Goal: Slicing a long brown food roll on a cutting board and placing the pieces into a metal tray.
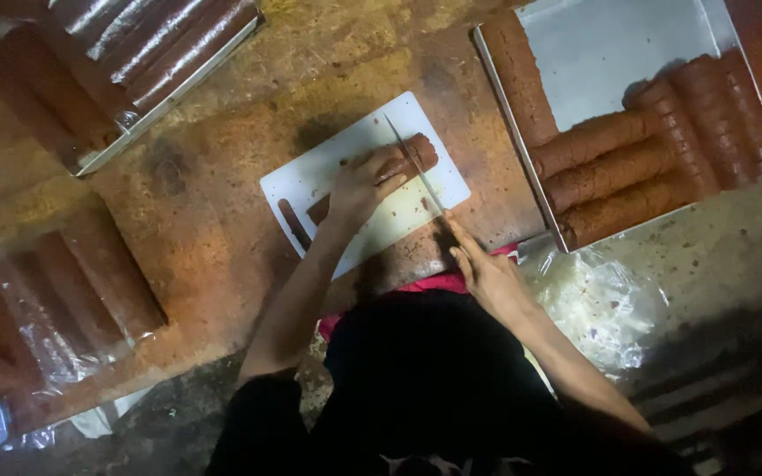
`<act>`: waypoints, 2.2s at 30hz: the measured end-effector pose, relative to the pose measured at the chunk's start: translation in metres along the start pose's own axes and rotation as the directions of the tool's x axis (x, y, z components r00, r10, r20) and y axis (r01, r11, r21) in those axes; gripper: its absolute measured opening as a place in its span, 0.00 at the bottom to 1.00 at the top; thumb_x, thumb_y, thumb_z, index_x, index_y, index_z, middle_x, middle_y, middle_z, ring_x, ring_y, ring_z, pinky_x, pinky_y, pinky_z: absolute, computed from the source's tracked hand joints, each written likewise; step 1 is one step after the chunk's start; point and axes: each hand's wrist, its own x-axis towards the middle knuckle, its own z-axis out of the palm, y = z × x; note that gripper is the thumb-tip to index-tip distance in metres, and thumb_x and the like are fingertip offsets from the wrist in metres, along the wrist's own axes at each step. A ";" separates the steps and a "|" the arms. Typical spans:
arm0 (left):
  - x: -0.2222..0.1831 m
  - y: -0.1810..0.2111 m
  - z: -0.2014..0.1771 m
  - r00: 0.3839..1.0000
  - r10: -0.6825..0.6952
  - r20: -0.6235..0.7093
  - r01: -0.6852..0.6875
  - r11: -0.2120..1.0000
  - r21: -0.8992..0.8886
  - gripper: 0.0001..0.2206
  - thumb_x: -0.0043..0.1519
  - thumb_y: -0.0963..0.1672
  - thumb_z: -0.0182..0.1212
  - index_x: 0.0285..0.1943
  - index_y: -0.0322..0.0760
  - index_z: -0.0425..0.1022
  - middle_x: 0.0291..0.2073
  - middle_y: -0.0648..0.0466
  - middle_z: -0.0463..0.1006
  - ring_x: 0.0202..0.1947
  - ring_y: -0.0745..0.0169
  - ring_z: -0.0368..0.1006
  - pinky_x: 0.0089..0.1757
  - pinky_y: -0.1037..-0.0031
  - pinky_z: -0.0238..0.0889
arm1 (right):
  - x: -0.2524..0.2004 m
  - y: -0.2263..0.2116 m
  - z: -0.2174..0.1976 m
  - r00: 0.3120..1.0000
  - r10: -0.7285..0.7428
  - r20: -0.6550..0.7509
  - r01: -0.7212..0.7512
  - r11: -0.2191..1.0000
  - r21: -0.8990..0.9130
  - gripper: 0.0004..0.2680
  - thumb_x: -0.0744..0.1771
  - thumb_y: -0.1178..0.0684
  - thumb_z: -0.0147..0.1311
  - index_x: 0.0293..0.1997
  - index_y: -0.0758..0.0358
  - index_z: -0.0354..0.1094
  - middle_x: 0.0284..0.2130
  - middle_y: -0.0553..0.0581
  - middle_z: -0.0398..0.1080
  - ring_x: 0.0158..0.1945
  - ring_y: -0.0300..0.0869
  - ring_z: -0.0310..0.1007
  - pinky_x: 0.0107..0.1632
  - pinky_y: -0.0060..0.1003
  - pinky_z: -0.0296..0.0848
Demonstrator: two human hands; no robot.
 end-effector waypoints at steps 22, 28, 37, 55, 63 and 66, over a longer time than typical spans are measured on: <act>0.008 0.014 -0.013 0.757 -0.502 0.418 0.603 0.783 -0.151 0.15 0.65 0.55 0.64 0.56 0.57 0.74 0.47 0.54 0.83 0.50 0.44 0.80 0.53 0.51 0.66 | 0.067 0.019 0.072 0.998 -0.061 0.012 0.060 0.995 0.074 0.22 0.72 0.47 0.42 0.77 0.26 0.40 0.56 0.68 0.72 0.57 0.69 0.70 0.60 0.64 0.68; 0.020 0.005 -0.023 0.699 -0.515 0.496 0.620 0.782 -0.061 0.19 0.66 0.58 0.60 0.63 0.61 0.70 0.53 0.53 0.82 0.55 0.45 0.78 0.59 0.50 0.62 | 0.005 0.024 0.047 0.987 0.076 0.144 -0.081 0.996 0.032 0.21 0.71 0.43 0.41 0.75 0.23 0.43 0.37 0.76 0.77 0.46 0.71 0.75 0.53 0.62 0.73; -0.024 0.010 -0.025 0.982 -0.182 0.052 0.180 0.983 0.038 0.16 0.62 0.52 0.71 0.54 0.48 0.81 0.46 0.47 0.82 0.42 0.41 0.81 0.39 0.56 0.77 | -0.021 0.017 0.036 0.998 0.051 -0.020 -0.052 0.999 -0.014 0.18 0.70 0.39 0.45 0.71 0.25 0.56 0.39 0.68 0.78 0.41 0.66 0.78 0.43 0.60 0.75; -0.016 0.003 -0.022 0.763 -0.503 0.407 0.559 0.829 -0.024 0.18 0.63 0.57 0.64 0.59 0.62 0.71 0.51 0.58 0.80 0.50 0.44 0.79 0.50 0.50 0.73 | 0.121 -0.025 0.068 0.991 -0.131 0.026 0.128 0.986 0.109 0.21 0.72 0.46 0.41 0.75 0.24 0.42 0.58 0.68 0.70 0.54 0.70 0.72 0.58 0.66 0.70; -0.003 0.028 -0.040 0.663 -0.572 0.483 0.662 0.750 -0.021 0.18 0.67 0.57 0.57 0.63 0.59 0.72 0.56 0.54 0.80 0.54 0.40 0.78 0.54 0.49 0.71 | 0.013 0.005 0.068 0.983 0.028 0.179 -0.052 0.990 0.131 0.22 0.72 0.47 0.40 0.76 0.30 0.40 0.52 0.78 0.72 0.53 0.74 0.71 0.58 0.66 0.69; -0.008 0.019 -0.045 0.737 -0.546 0.398 0.635 0.760 -0.135 0.17 0.67 0.55 0.61 0.62 0.57 0.73 0.52 0.50 0.81 0.50 0.34 0.78 0.49 0.48 0.73 | -0.023 0.012 0.052 0.957 0.123 0.261 -0.140 0.989 0.047 0.22 0.71 0.42 0.39 0.76 0.22 0.38 0.48 0.76 0.74 0.52 0.71 0.73 0.59 0.62 0.70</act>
